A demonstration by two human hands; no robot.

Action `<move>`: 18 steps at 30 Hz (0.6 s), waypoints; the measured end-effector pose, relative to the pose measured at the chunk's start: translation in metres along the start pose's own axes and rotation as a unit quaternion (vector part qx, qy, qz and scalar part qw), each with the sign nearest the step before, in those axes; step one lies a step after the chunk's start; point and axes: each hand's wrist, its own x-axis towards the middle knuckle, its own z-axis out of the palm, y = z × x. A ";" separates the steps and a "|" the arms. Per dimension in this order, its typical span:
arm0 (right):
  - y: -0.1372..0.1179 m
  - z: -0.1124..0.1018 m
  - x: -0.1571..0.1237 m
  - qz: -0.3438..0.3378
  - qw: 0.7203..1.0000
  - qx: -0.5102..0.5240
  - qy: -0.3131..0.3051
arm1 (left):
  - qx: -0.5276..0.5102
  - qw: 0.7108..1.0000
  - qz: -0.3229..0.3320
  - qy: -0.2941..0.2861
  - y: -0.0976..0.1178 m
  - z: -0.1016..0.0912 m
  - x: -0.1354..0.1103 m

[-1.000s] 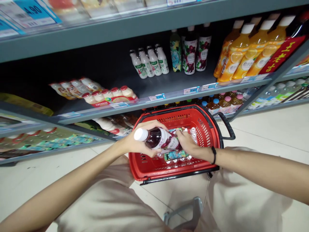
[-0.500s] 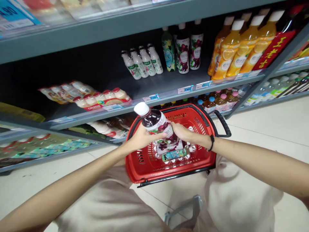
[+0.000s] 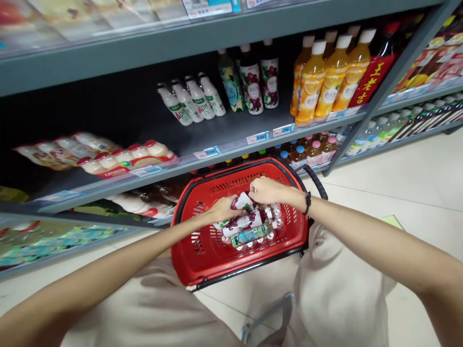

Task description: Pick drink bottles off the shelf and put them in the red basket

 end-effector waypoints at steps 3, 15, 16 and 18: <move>0.000 -0.002 -0.002 -0.005 0.999 -0.030 -0.030 | 0.044 0.999 0.008 -0.026 -0.011 0.012 0.006; 0.002 -0.002 0.003 -0.006 0.996 -0.053 -0.078 | 0.105 0.993 0.011 -0.054 -0.020 0.020 0.009; 0.002 -0.002 0.003 -0.006 0.995 -0.053 -0.080 | 0.106 0.993 0.012 -0.053 -0.020 0.020 0.008; 0.000 -0.002 0.003 -0.003 0.995 -0.056 -0.083 | 0.108 0.993 0.013 -0.048 -0.021 0.020 0.005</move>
